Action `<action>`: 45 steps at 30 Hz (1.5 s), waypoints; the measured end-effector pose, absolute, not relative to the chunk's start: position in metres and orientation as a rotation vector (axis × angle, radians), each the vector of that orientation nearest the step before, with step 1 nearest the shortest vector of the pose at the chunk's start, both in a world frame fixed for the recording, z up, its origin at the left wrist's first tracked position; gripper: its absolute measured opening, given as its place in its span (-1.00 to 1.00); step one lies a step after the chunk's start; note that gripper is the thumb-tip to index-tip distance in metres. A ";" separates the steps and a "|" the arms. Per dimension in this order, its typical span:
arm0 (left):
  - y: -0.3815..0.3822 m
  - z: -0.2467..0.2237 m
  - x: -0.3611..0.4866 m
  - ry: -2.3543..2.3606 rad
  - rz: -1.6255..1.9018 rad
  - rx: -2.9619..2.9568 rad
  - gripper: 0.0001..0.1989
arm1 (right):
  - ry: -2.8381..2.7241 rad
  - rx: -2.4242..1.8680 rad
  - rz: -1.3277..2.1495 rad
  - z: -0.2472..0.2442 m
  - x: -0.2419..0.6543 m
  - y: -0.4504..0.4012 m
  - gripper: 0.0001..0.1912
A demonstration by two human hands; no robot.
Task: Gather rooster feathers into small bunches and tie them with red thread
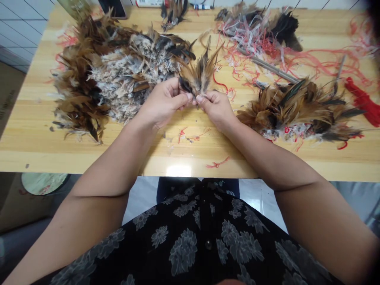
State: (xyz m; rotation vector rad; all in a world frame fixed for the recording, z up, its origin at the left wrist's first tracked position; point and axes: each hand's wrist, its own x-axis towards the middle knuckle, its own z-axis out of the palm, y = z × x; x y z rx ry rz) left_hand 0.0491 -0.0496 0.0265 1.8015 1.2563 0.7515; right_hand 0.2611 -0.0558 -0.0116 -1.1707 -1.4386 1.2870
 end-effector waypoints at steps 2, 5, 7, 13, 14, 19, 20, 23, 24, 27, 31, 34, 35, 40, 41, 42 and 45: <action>-0.049 0.025 0.050 1.240 0.762 1.810 -0.45 | -1.431 -1.163 1.299 -0.010 0.260 -0.056 -0.52; -0.048 0.026 0.053 1.223 0.737 1.884 -0.37 | -1.422 -1.156 1.316 -0.006 0.259 -0.058 -0.54; -0.049 0.029 0.055 1.213 0.722 1.934 -0.29 | -1.423 -1.159 1.326 -0.004 0.259 -0.059 -0.57; -0.051 0.032 0.059 1.218 0.791 1.819 -0.21 | -1.483 -1.168 1.283 -0.010 0.261 -0.058 -0.56; -0.050 0.030 0.058 1.216 0.812 1.803 -0.21 | -1.490 -1.158 1.271 -0.013 0.261 -0.057 -0.54; -0.040 0.018 0.046 1.198 1.008 1.673 -0.28 | -1.447 -1.140 1.272 -0.022 0.261 -0.053 -0.49; -0.037 0.016 0.042 1.183 1.033 1.645 -0.31 | -1.420 -1.140 1.275 -0.022 0.261 -0.052 -0.50; -0.028 0.007 0.034 1.132 1.041 1.611 -0.40 | -1.329 -1.145 1.276 -0.023 0.264 -0.048 -0.49; -0.026 0.005 0.033 1.122 1.038 1.620 -0.43 | -1.306 -1.149 1.274 -0.023 0.265 -0.047 -0.45; -0.027 0.000 0.037 1.128 1.016 1.723 -0.56 | -1.277 -1.143 1.257 -0.026 0.267 -0.044 -0.33; -0.038 -0.002 0.051 1.176 0.925 1.946 -0.69 | -1.264 -1.134 1.242 -0.030 0.268 -0.043 -0.23; -0.044 -0.006 0.060 1.234 0.915 2.016 -0.68 | -1.251 -1.125 1.258 -0.030 0.268 -0.044 -0.21; -0.045 -0.008 0.062 1.252 0.911 2.020 -0.66 | -1.254 -1.119 1.261 -0.030 0.267 -0.044 -0.21; -0.043 -0.014 0.067 1.358 0.806 2.058 -0.65 | -1.289 -1.106 1.244 -0.031 0.267 -0.043 -0.24; -0.042 -0.014 0.066 1.382 0.787 2.061 -0.67 | -1.294 -1.110 1.236 -0.031 0.267 -0.043 -0.25; -0.043 -0.014 0.065 1.401 0.773 2.062 -0.69 | -1.299 -1.115 1.229 -0.032 0.267 -0.043 -0.27; -0.044 -0.011 0.061 1.433 0.748 2.059 -0.71 | -1.301 -1.130 1.213 -0.033 0.267 -0.043 -0.29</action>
